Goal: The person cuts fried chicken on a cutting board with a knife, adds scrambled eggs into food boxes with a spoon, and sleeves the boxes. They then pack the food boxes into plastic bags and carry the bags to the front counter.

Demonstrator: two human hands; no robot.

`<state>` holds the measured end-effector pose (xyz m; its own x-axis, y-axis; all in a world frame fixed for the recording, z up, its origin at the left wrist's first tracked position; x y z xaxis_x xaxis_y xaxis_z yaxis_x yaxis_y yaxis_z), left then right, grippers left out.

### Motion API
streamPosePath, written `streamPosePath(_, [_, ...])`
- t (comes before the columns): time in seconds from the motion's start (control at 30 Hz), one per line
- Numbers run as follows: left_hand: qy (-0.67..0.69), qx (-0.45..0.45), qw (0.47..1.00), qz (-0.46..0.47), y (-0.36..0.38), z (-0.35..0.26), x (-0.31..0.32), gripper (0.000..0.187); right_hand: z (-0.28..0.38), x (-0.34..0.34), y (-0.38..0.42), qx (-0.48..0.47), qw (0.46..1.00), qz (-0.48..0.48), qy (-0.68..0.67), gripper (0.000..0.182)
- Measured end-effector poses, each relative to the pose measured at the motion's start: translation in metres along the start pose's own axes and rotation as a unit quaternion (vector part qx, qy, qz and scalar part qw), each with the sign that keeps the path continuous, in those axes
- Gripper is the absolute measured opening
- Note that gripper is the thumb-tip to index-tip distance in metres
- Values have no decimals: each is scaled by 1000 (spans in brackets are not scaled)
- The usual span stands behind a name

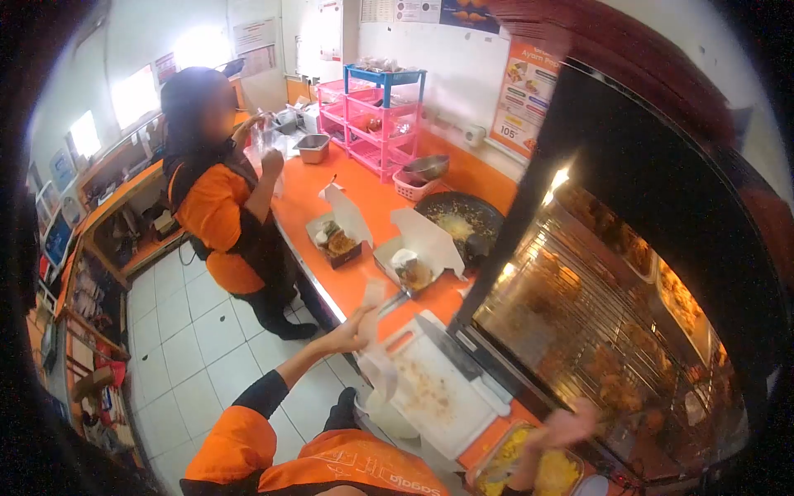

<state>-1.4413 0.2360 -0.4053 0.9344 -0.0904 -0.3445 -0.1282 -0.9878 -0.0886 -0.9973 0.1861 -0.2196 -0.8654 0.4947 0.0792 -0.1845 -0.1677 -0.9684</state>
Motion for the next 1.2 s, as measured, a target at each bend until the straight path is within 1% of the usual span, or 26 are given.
streamPosePath(0.03, [-33,-17,999,-15,-5,49,-19,83,3,61,23,73,993,65,-69,33])
streamPosePath(0.07, [-62,-13,998,-20,-9,72,-33,84,15,117,41,106,978,176,-25,24])
streamPosePath(0.1, [-91,-9,995,-26,-13,93,-46,85,28,171,55,55,970,237,-17,19])
streamPosePath(0.13, [-116,15,993,-21,-22,102,-58,85,41,223,62,12,941,334,54,18])
streamPosePath(0.2, [-146,44,988,6,-36,111,-73,85,18,302,101,183,891,413,39,23])
streamPosePath(0.27, [-186,-36,981,45,-46,105,-82,84,-36,350,148,306,845,421,122,31])
streamPosePath(0.3, [-223,-51,971,68,-54,99,-89,84,-68,363,176,339,820,422,188,35])
streamPosePath(0.33, [-217,-51,972,79,-63,98,-94,84,-100,368,202,369,789,421,252,40])
streamPosePath(0.37, [-291,-10,953,82,-71,92,-98,84,-123,377,220,374,783,423,261,40])
streamPosePath(0.4, [-362,30,928,84,-74,90,-99,84,-151,379,241,462,751,407,239,45])
streamPosePath(0.43, [-355,29,930,90,-78,98,-101,84,-168,380,256,544,715,384,214,49])
streamPosePath(0.47, [-394,68,913,77,-81,99,-103,85,-170,385,258,549,709,384,221,49])
streamPosePath(0.5, [-434,110,892,61,-84,100,-106,87,-172,392,255,512,719,395,257,48])
streamPosePath(0.53, [-431,112,893,69,-85,106,-109,87,-171,397,252,474,726,406,291,46])
streamPosePath(0.57, [-435,102,894,40,-88,109,-119,87,-171,399,253,459,716,413,326,40])
streamPosePath(0.63, [-437,90,895,14,-94,116,-135,88,-170,401,255,464,722,398,324,39])
streamPosePath(0.7, [-345,91,934,-11,-101,124,-149,89,-173,398,257,465,729,387,319,37])
streamPosePath(0.77, [-365,99,925,-35,-109,128,-160,88,-171,400,252,448,778,355,261,31])
streamPosePath(0.87, [-390,100,913,-68,-121,133,-181,88,-178,402,257,438,767,394,256,33])
streamPosePath(0.93, [-400,20,916,-4,-133,153,-190,92,-184,404,262,430,775,398,236,33])
streamPosePath(0.97, [-406,-9,913,45,-138,163,-192,101,-186,408,264,423,782,402,219,33])
streamPosePath(1.0, [-409,-9,911,41,-143,161,-198,101,-181,414,255,421,785,400,215,33])
streamPosePath(1.07, [-408,-40,903,125,-148,170,-197,118,-170,427,245,454,774,399,189,34])
streamPosePath(1.1, [-411,-44,903,121,-151,171,-199,118,-167,435,246,459,780,393,163,34])
streamPosePath(1.17, [-341,20,938,58,-156,160,-201,133,-171,446,258,450,785,392,166,34])
streamPosePath(1.2, [-345,16,937,55,-158,164,-201,133,-175,451,266,442,790,386,176,35])
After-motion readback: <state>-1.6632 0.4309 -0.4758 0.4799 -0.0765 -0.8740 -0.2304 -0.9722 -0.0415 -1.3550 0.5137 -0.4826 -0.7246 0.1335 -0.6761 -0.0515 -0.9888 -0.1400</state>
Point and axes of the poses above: each hand's wrist, its own y-axis away from the middle knuckle, its own x-axis out of the palm, z = x × y, the point moved 8 cm from there along -y, towards the middle knuckle, and after that the axes turned 1 degree about -x, right-handed, at the moved point
